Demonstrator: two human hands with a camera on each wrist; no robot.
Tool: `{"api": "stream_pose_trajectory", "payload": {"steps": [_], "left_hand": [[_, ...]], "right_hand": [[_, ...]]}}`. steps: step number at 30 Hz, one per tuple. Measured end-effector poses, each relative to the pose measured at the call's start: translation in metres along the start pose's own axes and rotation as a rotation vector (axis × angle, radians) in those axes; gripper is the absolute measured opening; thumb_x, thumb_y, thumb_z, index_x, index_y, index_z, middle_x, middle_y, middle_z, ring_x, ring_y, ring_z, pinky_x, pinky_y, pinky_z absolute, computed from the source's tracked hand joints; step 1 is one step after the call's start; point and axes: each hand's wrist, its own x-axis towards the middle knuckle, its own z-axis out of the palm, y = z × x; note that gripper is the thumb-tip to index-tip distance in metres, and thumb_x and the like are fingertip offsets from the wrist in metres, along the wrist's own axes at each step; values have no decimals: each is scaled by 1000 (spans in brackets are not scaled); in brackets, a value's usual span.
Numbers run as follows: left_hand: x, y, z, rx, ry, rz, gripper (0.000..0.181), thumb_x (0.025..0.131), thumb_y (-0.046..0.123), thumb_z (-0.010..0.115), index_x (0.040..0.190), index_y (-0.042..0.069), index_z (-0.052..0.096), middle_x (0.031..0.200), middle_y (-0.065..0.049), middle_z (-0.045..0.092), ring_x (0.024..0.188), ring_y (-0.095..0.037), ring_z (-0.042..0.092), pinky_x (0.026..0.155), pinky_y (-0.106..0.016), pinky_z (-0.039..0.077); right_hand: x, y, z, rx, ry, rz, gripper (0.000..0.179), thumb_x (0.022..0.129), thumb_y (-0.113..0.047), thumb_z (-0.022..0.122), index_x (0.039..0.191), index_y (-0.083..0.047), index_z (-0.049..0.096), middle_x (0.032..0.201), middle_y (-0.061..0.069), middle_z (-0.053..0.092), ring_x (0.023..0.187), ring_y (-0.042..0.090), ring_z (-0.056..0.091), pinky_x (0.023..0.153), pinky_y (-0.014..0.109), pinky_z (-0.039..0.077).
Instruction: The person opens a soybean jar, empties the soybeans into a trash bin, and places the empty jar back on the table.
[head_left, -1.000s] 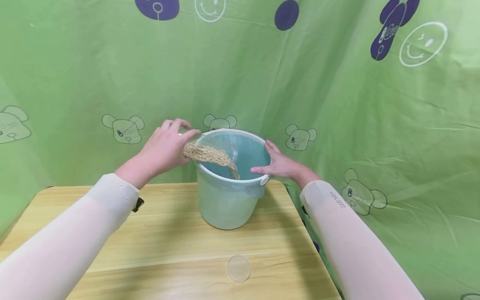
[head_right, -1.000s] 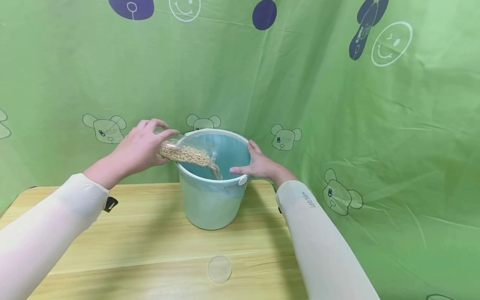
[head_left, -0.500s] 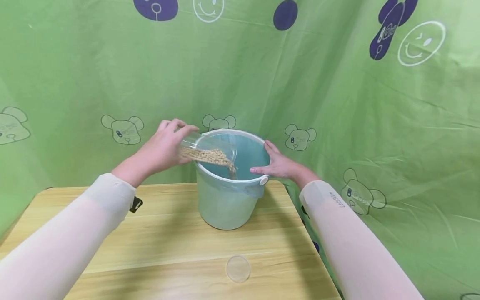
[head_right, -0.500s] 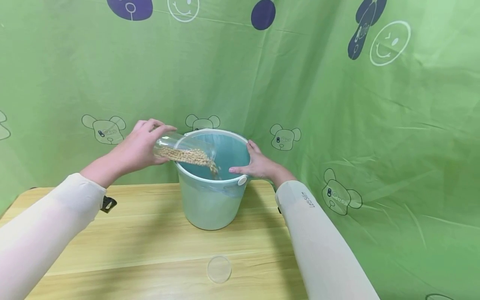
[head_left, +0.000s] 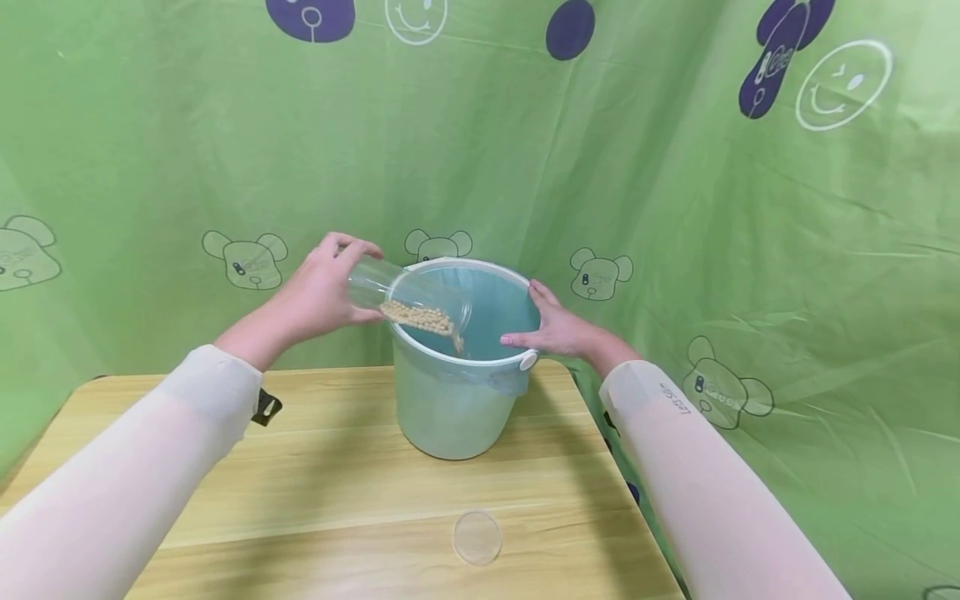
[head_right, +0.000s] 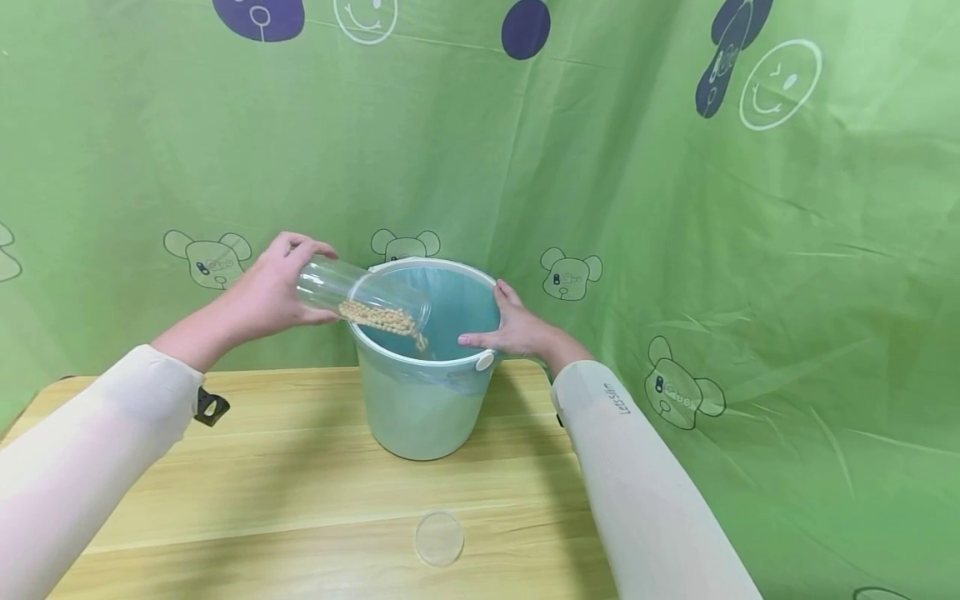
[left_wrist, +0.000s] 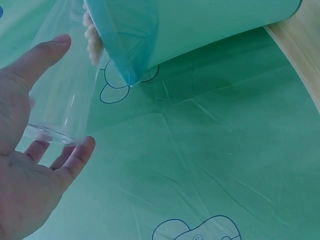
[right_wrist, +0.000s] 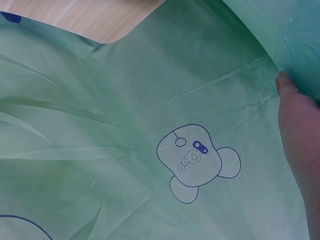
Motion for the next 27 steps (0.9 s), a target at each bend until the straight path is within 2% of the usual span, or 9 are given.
{"api": "stream_pose_trajectory", "payload": {"steps": [4,12,15,22,27], "left_hand": [[1,-2,-1,-21,3,2,91,69,32,92,146,21,46,153,-18,38,131,-42,47,100,-60,55],[4,-4,-2,-80,22,17,104,67,30,93,151,10,37,146,-16,48,128,-34,51,108,-59,50],[3,-3,-2,-95,29,10,105,67,31,94,152,10,35,144,-16,50,127,-33,52,109,-58,48],[3,4,-6,-99,32,-2,110,68,38,92,158,23,30,161,-10,33,140,-35,43,114,-62,42],[5,11,-7,-91,20,16,113,71,36,91,160,31,22,163,-6,31,145,-37,37,116,-65,38]], "right_hand": [[0,0,0,-2,-1,-2,141,68,-69,80,161,-16,-11,169,1,-22,157,43,3,125,66,13],[0,0,0,-9,1,-6,140,68,-69,79,161,-15,-11,169,1,-22,157,43,4,125,66,14],[0,0,1,-9,2,-2,139,69,-68,80,161,-15,-10,169,0,-22,157,42,3,125,65,14],[-1,1,0,-11,0,-2,137,71,-67,79,161,-17,-11,169,-1,-22,157,42,3,125,66,13],[-1,1,1,-15,3,-2,138,70,-69,79,161,-17,-11,169,-1,-21,157,42,4,125,65,14]]}}
